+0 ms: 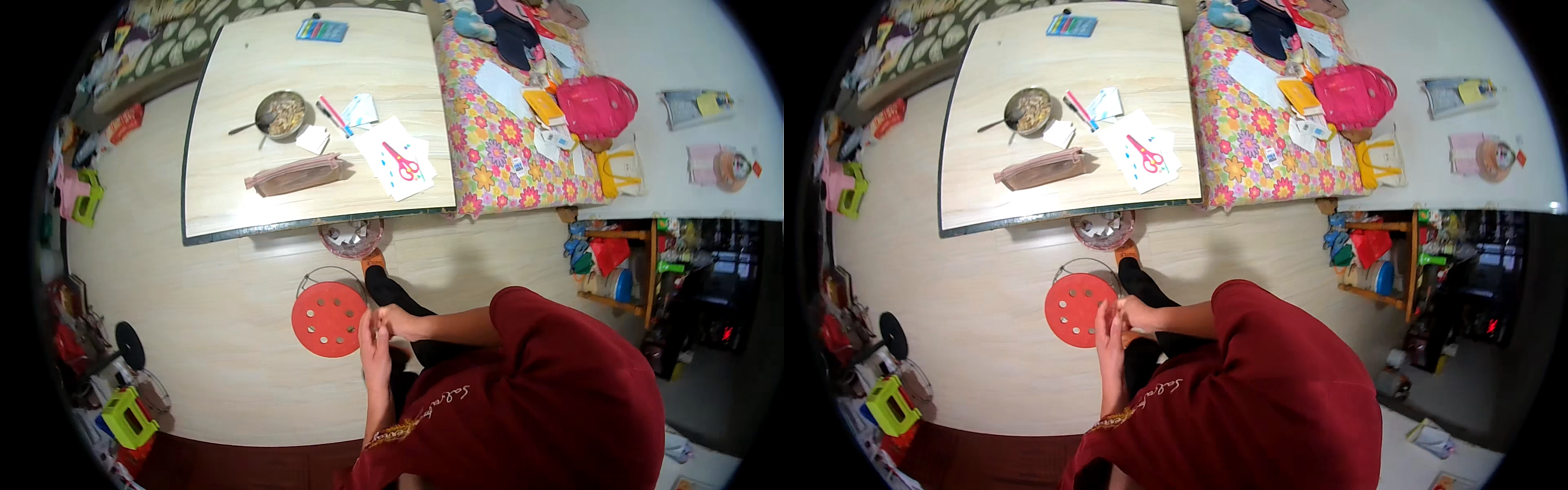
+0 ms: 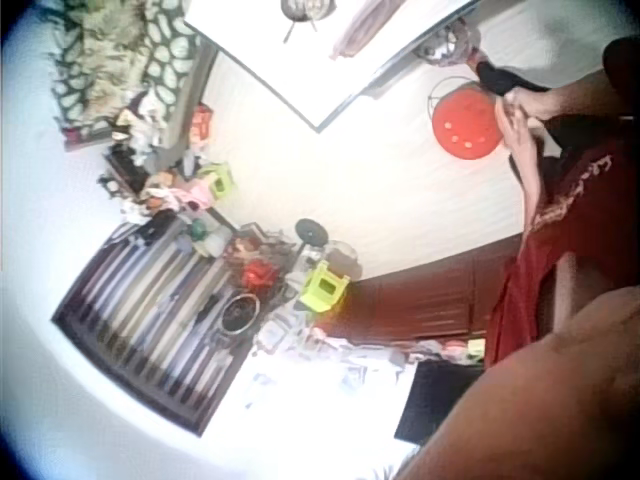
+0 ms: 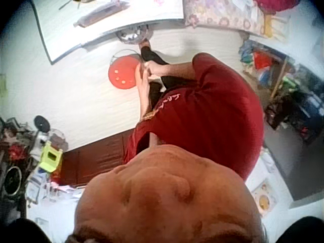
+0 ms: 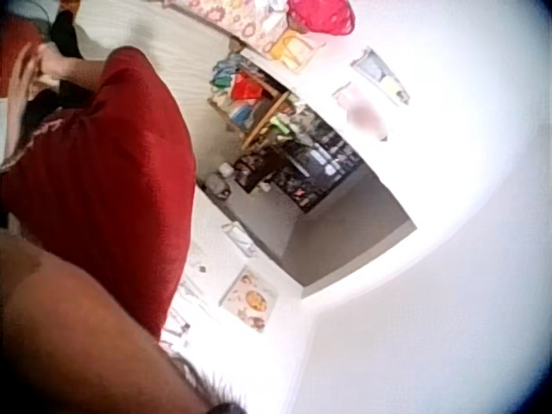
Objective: The person sorts through various papers and cards on a table, discarding several scraps into a trash bin and placing the remaining documents into a pink backpack.
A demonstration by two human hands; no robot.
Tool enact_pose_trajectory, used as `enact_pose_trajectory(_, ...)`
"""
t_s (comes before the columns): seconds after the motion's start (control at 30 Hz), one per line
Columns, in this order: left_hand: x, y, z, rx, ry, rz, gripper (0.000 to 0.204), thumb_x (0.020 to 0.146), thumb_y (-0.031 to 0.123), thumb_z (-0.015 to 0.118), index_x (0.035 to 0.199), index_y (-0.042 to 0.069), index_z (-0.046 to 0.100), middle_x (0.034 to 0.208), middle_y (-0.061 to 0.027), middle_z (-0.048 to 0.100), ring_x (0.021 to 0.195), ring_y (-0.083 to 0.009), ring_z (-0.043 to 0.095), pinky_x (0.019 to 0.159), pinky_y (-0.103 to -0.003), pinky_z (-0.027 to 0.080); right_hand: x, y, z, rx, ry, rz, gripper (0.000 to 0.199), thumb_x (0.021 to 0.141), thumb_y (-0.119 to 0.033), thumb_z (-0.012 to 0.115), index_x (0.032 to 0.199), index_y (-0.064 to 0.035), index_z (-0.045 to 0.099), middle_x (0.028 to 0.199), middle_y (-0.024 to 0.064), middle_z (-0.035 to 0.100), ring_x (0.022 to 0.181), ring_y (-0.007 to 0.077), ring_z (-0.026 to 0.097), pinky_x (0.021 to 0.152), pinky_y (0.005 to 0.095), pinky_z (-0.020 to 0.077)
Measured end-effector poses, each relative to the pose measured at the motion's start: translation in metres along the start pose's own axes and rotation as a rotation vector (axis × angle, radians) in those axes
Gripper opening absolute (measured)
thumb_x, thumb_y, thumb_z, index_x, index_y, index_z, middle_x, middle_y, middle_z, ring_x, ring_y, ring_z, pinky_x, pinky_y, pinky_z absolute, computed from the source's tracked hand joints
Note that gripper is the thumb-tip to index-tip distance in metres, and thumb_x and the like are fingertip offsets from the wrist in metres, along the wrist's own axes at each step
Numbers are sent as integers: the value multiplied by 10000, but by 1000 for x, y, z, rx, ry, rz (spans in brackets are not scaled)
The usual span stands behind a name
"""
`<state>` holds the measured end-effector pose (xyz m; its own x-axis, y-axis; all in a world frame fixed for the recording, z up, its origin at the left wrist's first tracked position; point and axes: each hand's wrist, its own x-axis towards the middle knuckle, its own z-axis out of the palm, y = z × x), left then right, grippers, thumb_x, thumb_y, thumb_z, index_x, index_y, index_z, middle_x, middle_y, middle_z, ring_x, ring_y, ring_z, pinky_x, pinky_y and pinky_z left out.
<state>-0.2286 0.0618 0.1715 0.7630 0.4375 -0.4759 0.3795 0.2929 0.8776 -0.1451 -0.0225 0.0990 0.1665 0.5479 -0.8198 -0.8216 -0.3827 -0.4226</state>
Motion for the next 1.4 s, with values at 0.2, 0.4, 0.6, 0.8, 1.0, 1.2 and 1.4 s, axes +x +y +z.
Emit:
enact_pose_trajectory(0.2,-58,26,51,632,-237,491,410,854,232,509,1229,68,491,1310,-134,431,1262,-306,346,1051,-442,217,-92,14,30,421,185,90,155,866,-175,423,870,-76,543,811,32,549,721,174,526,614,316,431)
enact_pose_trajectory(0.4,-150,-3,48,567,-180,637,332,883,269,418,1057,23,558,1127,-157,523,1191,-336,391,1005,-453,262,-147,102,73,617,136,-3,245,915,-276,375,994,-100,526,991,34,545,902,182,506,763,313,414)
enact_pose_trajectory(0.6,-178,-29,20,284,69,405,387,940,282,305,996,-8,555,1007,-143,548,966,-305,525,898,-387,375,-216,111,82,423,-188,-231,411,963,-419,308,1220,-128,443,1247,15,486,1143,167,430,962,311,341)
enact_pose_trajectory(0.8,-235,59,79,-1036,234,-55,331,945,276,346,857,18,533,766,-105,558,801,-200,537,769,-364,448,-288,83,76,648,-551,-287,349,948,-350,428,1090,-61,563,1046,42,603,967,142,582,797,283,481)
enact_pose_trajectory(1.0,-239,48,136,-982,-208,47,405,908,319,432,576,87,416,565,-53,417,604,-197,456,660,-336,448,-310,110,38,192,-51,-921,216,923,-197,494,1001,-18,585,902,44,633,768,125,617,662,265,518)
enact_pose_trajectory(1.2,-243,42,253,-831,-158,-63,402,909,298,456,573,77,446,543,-82,475,569,-219,484,636,-358,458,-371,121,-79,-336,416,-1258,166,879,-105,522,976,-19,626,819,96,636,750,196,627,680,301,516)
enact_pose_trajectory(1.4,-243,0,394,-701,-102,-210,318,864,256,558,611,80,480,611,-74,532,689,-233,554,726,-347,469,-430,135,-229,-788,610,-1560,293,778,-73,553,1065,-19,533,1017,152,550,929,310,580,785,365,489)
